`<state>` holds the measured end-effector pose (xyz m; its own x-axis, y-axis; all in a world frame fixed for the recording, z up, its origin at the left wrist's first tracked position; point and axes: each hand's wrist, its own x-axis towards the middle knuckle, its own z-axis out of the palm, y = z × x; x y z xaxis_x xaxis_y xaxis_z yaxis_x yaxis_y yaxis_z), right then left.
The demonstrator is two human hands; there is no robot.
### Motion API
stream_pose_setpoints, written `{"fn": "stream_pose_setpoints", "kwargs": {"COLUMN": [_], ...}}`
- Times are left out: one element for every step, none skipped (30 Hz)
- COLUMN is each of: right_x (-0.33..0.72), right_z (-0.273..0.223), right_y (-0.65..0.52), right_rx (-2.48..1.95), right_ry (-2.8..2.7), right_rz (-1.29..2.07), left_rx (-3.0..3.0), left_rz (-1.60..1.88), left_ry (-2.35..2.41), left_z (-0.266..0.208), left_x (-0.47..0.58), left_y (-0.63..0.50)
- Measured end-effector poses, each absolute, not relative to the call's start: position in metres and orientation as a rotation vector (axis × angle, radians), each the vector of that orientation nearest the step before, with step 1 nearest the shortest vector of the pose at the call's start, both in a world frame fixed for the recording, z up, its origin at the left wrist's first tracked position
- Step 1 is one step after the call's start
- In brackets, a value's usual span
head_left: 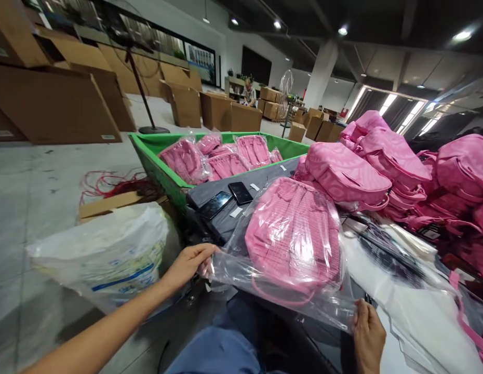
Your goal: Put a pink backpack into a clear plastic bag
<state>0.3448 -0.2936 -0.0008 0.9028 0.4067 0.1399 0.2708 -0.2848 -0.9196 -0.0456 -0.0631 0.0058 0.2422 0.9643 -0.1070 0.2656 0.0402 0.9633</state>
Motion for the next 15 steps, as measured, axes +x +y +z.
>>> {"fn": "stream_pose_setpoints", "kwargs": {"right_x": [0.345,0.345,0.344,0.342,0.341,0.339,0.338,0.337,0.336,0.336,0.335,0.335,0.335,0.334,0.334], "right_z": [0.001,0.002,0.003,0.004,0.006,0.007,0.009,0.010,0.011,0.011,0.010,0.009,0.007,0.005,0.003], "right_y": [-0.291,-0.291,-0.291,-0.292,-0.293,-0.295,-0.296,-0.297,-0.298,-0.299,-0.301,-0.302,-0.302,-0.303,-0.303], "right_rx": [-1.889,-1.892,-1.891,-1.889,-1.888,-1.887,-1.892,-1.896,-1.899,-1.900,-1.896,-1.884,-1.863,-1.838,-1.812], "right_ry": [-0.480,-0.460,-0.446,-0.442,-0.448,-0.460,-0.471,-0.476,-0.476,-0.469,-0.457,-0.443,-0.430,-0.419,-0.410], "right_rz": [0.179,0.195,0.193,0.185,0.173,0.158,0.147,0.139,0.132,0.123,0.112,0.104,0.096,0.092,0.092], "left_rx": [1.529,1.660,1.824,2.002,2.179,2.343,2.482,2.591,2.667,2.707,2.716,2.702,2.672,2.633,2.588], "left_rz": [0.859,0.931,1.042,1.150,1.214,1.221,1.178,1.098,1.010,0.922,0.845,0.776,0.716,0.671,0.633], "left_ry": [1.275,1.330,1.371,1.362,1.288,1.155,0.994,0.846,0.737,0.667,0.624,0.584,0.539,0.490,0.448], "left_z": [0.005,0.005,0.006,0.007,0.010,0.013,0.016,0.020,0.023,0.027,0.030,0.032,0.034,0.036,0.037], "left_x": [-0.040,-0.035,-0.028,-0.019,-0.009,0.004,0.018,0.032,0.046,0.058,0.068,0.075,0.079,0.080,0.080], "left_y": [-0.062,-0.064,-0.068,-0.073,-0.080,-0.087,-0.094,-0.099,-0.103,-0.105,-0.105,-0.104,-0.102,-0.100,-0.097]}}
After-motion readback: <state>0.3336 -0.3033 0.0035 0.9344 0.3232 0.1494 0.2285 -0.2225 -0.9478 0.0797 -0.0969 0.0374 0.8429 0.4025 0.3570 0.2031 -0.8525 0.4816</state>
